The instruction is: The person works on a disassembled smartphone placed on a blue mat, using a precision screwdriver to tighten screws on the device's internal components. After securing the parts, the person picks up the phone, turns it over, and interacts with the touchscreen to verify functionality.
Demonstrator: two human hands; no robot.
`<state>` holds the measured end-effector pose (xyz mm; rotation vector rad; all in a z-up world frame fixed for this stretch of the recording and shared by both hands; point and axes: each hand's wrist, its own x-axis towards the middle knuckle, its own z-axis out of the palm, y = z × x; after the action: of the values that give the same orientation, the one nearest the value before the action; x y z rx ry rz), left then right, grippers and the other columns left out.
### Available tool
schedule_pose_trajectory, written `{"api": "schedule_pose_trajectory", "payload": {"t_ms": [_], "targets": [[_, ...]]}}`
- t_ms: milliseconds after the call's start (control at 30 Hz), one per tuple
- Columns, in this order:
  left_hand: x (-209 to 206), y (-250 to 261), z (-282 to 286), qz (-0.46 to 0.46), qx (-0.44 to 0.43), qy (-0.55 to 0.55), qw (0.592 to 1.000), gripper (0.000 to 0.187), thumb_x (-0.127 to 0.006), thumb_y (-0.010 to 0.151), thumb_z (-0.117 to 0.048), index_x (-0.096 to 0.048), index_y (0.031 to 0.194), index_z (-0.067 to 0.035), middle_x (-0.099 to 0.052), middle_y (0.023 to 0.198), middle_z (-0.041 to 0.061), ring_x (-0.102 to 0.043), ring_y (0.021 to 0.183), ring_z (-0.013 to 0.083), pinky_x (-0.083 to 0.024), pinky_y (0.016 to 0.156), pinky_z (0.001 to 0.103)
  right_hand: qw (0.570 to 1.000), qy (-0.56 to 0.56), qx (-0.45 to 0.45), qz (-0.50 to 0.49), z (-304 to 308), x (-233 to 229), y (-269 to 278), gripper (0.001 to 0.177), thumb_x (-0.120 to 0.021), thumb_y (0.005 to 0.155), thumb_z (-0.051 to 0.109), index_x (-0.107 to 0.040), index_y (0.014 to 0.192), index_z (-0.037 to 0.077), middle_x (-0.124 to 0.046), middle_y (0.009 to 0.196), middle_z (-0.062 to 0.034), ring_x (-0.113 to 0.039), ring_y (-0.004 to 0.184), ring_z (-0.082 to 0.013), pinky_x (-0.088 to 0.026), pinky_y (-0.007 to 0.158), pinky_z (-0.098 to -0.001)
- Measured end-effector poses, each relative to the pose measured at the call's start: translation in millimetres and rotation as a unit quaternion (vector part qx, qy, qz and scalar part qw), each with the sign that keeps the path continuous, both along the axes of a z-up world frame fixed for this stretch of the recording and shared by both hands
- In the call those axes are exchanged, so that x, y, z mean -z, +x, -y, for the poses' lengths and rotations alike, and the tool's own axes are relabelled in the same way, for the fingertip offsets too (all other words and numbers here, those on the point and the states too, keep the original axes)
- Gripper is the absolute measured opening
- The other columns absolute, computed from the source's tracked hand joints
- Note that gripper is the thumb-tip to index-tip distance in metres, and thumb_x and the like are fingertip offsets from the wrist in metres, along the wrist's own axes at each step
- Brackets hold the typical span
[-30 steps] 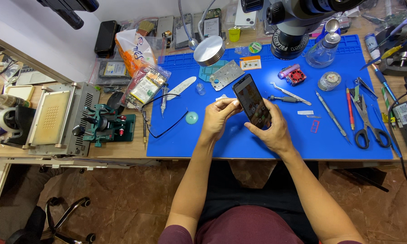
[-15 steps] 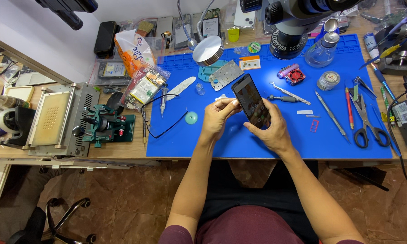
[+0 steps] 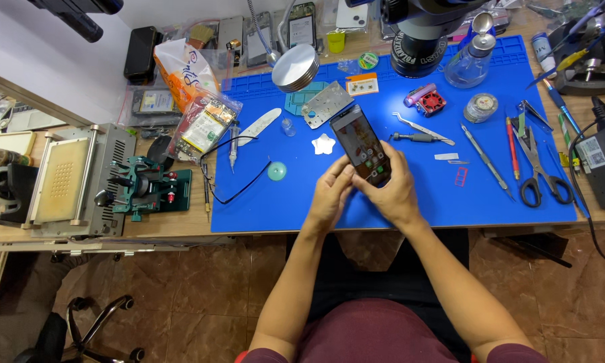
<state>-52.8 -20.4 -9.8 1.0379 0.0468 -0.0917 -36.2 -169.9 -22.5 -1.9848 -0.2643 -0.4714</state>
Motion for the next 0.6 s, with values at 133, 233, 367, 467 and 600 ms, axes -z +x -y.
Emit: {"api": "schedule_pose_trajectory", "payload": {"t_ms": [133,233,367,467,600], "targets": [[3.7,-2.4,-6.5,-0.005,-0.027,-0.060,0.998,0.058,-0.065,0.106,-0.024,-0.047,0.155,0.002,-0.060,0.146,0.019,-0.060,0.133,0.0294,-0.050,0.114,0.043,0.998,-0.047,0.004,0.050,-16.2,-1.5,-11.0,0.100,-0.093,0.078,0.047,-0.049,0.154,-0.001,-0.058,0.125,-0.0249,-0.064,0.112,-0.0444,-0.053,0.096,-0.0507],[18.0,3.1,-22.0,-0.014,-0.055,-0.108,0.992,0.047,-0.063,0.107,-0.023,-0.051,0.149,-0.005,-0.067,0.134,0.018,-0.065,0.124,0.0273,-0.052,0.109,0.044,0.996,-0.067,-0.049,0.036,-18.8,-17.0,-19.0,0.089,-0.088,0.085,0.049,-0.054,0.151,0.000,-0.058,0.127,-0.0185,-0.064,0.111,-0.0381,-0.052,0.097,-0.0497],[11.4,0.2,-39.0,-0.024,-0.091,-0.097,0.991,0.030,-0.064,0.107,-0.022,-0.058,0.132,-0.007,-0.074,0.117,0.016,-0.072,0.107,0.0241,-0.059,0.095,0.041,0.988,-0.058,-0.136,-0.044,-21.0,-30.7,-21.8,0.074,-0.069,0.098,0.051,-0.055,0.151,0.002,-0.058,0.127,-0.0175,-0.064,0.115,-0.0326,-0.053,0.100,-0.0468],[-0.2,-6.9,-44.4,-0.023,-0.105,-0.107,0.988,0.022,-0.064,0.107,-0.023,-0.060,0.122,-0.008,-0.076,0.109,0.016,-0.074,0.100,0.0226,-0.063,0.086,0.039,0.988,-0.044,-0.141,-0.042,-18.6,-13.6,-14.2,0.061,-0.063,0.104,0.047,-0.060,0.148,0.006,-0.062,0.125,-0.0157,-0.067,0.112,-0.0322,-0.056,0.094,-0.0436],[-9.2,-13.1,-51.8,-0.016,-0.124,-0.117,0.985,0.019,-0.064,0.108,-0.024,-0.062,0.117,-0.008,-0.076,0.106,0.016,-0.075,0.097,0.0217,-0.064,0.082,0.038,0.993,-0.011,-0.105,-0.042,-8.0,0.5,-4.3,0.041,-0.065,0.108,0.031,-0.067,0.142,0.007,-0.067,0.120,-0.0135,-0.070,0.105,-0.0294,-0.057,0.087,-0.0358]]}}
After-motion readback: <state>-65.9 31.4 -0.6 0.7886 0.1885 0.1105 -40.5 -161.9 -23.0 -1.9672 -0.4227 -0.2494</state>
